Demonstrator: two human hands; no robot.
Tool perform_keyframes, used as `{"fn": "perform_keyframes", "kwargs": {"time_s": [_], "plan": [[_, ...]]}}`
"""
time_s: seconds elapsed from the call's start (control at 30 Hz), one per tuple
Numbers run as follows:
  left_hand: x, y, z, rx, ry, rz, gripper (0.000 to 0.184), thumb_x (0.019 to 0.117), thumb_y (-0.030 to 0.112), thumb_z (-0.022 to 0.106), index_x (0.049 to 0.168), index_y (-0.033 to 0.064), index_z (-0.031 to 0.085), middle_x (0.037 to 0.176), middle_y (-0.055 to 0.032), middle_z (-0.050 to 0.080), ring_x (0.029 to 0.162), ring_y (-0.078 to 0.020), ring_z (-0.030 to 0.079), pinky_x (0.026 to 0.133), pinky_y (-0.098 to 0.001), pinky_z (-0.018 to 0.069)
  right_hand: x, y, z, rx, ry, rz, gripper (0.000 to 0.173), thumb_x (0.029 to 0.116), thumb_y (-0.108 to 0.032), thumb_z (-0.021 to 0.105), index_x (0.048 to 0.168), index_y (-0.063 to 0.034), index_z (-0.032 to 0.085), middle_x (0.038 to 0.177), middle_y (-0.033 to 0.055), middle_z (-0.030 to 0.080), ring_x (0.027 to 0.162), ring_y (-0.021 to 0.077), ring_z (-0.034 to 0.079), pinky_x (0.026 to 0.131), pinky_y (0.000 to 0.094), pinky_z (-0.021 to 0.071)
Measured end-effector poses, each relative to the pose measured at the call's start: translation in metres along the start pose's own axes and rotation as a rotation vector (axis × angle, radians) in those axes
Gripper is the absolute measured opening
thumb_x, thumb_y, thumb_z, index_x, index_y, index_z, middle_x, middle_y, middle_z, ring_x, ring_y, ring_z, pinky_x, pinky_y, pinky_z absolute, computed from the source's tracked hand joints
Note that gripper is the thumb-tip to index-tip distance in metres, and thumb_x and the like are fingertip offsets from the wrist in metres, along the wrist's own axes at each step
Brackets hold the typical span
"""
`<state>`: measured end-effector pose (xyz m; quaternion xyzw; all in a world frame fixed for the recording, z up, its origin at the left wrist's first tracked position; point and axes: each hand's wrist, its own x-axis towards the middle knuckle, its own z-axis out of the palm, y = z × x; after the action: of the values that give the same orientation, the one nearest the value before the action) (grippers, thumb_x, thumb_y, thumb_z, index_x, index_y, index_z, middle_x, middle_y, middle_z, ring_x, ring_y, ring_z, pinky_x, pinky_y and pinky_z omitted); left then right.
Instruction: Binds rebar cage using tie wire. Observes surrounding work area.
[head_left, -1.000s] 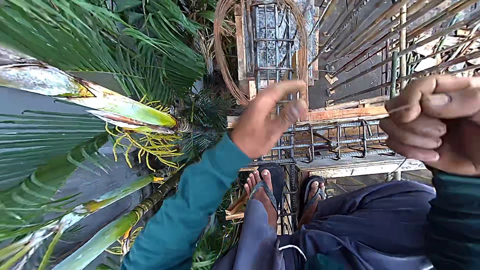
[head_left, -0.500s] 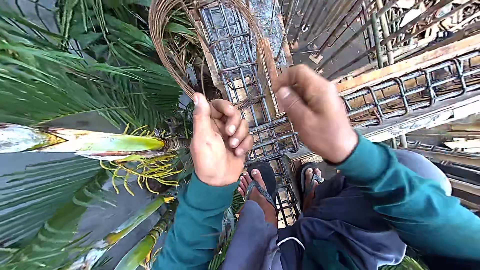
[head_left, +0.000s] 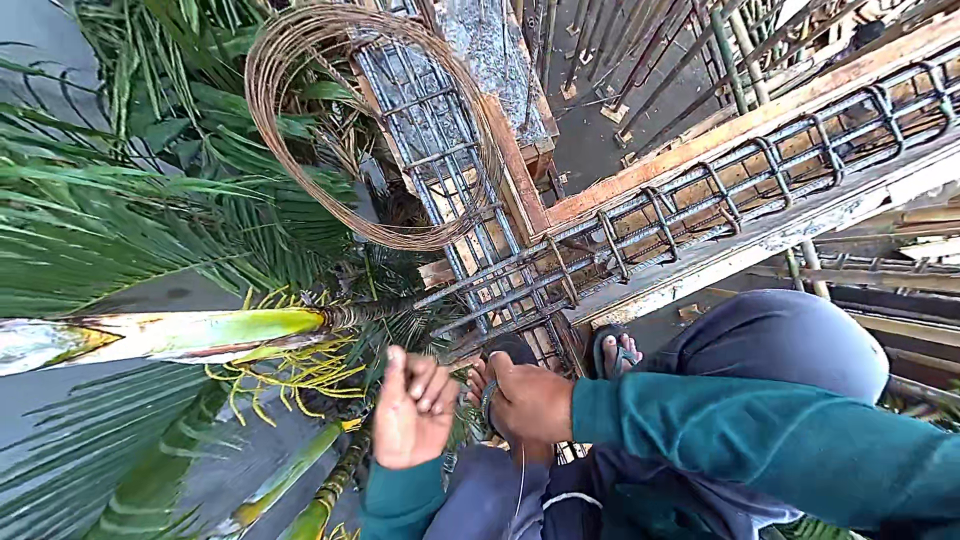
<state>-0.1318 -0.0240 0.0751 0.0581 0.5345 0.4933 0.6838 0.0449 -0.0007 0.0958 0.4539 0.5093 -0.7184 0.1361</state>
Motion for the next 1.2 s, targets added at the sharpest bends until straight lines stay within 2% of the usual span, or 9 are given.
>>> {"fn": "perform_keyframes", "kwargs": {"time_s": [0.23, 0.43, 0.53, 0.6, 0.7, 0.77, 0.9, 1.03, 1.2], "plan": [[-0.015, 0.033, -0.054, 0.226, 0.095, 0.016, 0.061, 0.1130, 0.031, 0.022, 0.064, 0.0187, 0.055, 0.047, 0.0111, 0.042, 0.035, 0.0016, 0.036, 0.034, -0.0142, 0.0333, -0.022, -0.008, -0.015, -0.266, -0.123, -0.150, 0.038, 0.1090, -0.023, 0.046, 0.138, 0.0015, 0.051, 0.109, 0.0237, 0.066, 0.105, 0.0398, 0.066, 0.089, 0.0586, 0.0524], [-0.014, 0.059, -0.090, 0.976, -0.079, 0.040, 0.039, 0.1016, 0.030, 0.049, 0.065, 0.0252, 0.064, 0.054, 0.0168, 0.055, 0.040, 0.0069, 0.037, 0.039, -0.0118, 0.0301, -0.043, -0.008, -0.022, -0.634, -0.168, -0.138, 0.081, 0.1006, -0.024, 0.062, 0.162, 0.0013, 0.016, 0.100, 0.0263, 0.066, 0.095, 0.0449, 0.067, 0.082, 0.0606, 0.0523], [-0.016, 0.077, -0.068, 1.499, -0.087, 0.142, 0.030, 0.1010, 0.031, 0.049, 0.088, 0.0179, 0.072, 0.061, 0.0100, 0.056, 0.045, -0.0023, 0.046, 0.043, -0.0219, 0.0390, -0.045, -0.009, -0.026, -0.739, -0.178, -0.116, 0.054, 0.1020, -0.013, 0.057, 0.149, 0.0067, 0.037, 0.104, 0.0262, 0.065, 0.100, 0.0435, 0.065, 0.092, 0.0602, 0.0476], [-0.032, 0.088, -0.026, 1.953, -0.152, 0.365, 0.044, 0.1023, 0.036, 0.051, 0.134, 0.0081, 0.066, 0.106, -0.0145, 0.070, 0.088, -0.0296, 0.068, 0.075, -0.0518, 0.0561, -0.041, -0.006, -0.027, -0.774, -0.153, -0.081, 0.034, 0.1038, -0.009, 0.052, 0.133, 0.0082, 0.049, 0.106, 0.0265, 0.064, 0.103, 0.0429, 0.065, 0.098, 0.0607, 0.0449], [-0.057, 0.077, 0.032, 2.208, -0.460, 0.809, 0.068, 0.0998, 0.054, 0.054, 0.148, 0.0059, 0.052, 0.143, -0.0316, 0.054, 0.130, -0.0537, 0.054, 0.105, -0.0710, 0.0390, -0.031, 0.001, -0.017, -0.811, -0.118, -0.171, 0.041, 0.1041, -0.006, 0.050, 0.142, 0.0101, 0.044, 0.113, 0.0286, 0.064, 0.108, 0.0439, 0.064, 0.100, 0.0597, 0.0441], [-0.062, 0.052, 0.053, 2.166, -0.651, 0.706, 0.084, 0.0919, 0.067, 0.056, 0.151, 0.0067, 0.050, 0.148, -0.0257, 0.054, 0.135, -0.0478, 0.053, 0.108, -0.0668, 0.0419, -0.027, 0.008, -0.003, -0.823, 0.028, -0.392, 0.041, 0.1021, -0.007, 0.054, 0.140, 0.0094, 0.050, 0.116, 0.0269, 0.067, 0.116, 0.0418, 0.063, 0.102, 0.0560, 0.0448], [-0.037, 0.027, 0.056, 1.761, -0.632, -0.280, 0.121, 0.0747, 0.050, 0.088, 0.164, 0.0060, 0.018, 0.152, -0.0159, 0.050, 0.135, -0.0263, 0.055, 0.111, -0.0455, 0.0470, -0.021, 0.027, 0.009, -0.952, 0.427, -0.748, 0.018, 0.0997, -0.007, 0.054, 0.106, 0.0044, 0.067, 0.090, 0.0161, 0.071, 0.091, 0.0305, 0.070, 0.084, 0.0428, 0.0517], [-0.027, 0.017, 0.022, 0.919, -0.631, -0.605, 0.063, 0.0773, -0.001, 0.080, 0.133, 0.0052, 0.053, 0.113, -0.0008, 0.072, 0.105, -0.0083, 0.070, 0.094, -0.0276, 0.0588, -0.019, 0.042, 0.012, -0.914, 0.536, -0.912, 0.018, 0.1013, -0.006, 0.051, 0.099, -0.0016, 0.068, 0.084, 0.0114, 0.068, 0.090, 0.0302, 0.068, 0.089, 0.0434, 0.0523], [-0.026, 0.007, 0.003, 0.925, -0.662, -0.450, 0.019, 0.0866, 0.004, 0.074, 0.105, 0.0099, 0.073, 0.095, 0.0075, 0.075, 0.091, -0.0002, 0.070, 0.087, -0.0220, 0.0588, -0.014, 0.041, 0.008, -0.896, 0.563, -0.952, 0.018, 0.1033, -0.011, 0.052, 0.113, -0.0055, 0.066, 0.082, 0.0109, 0.068, 0.085, 0.0301, 0.069, 0.086, 0.0429, 0.0540]]}}
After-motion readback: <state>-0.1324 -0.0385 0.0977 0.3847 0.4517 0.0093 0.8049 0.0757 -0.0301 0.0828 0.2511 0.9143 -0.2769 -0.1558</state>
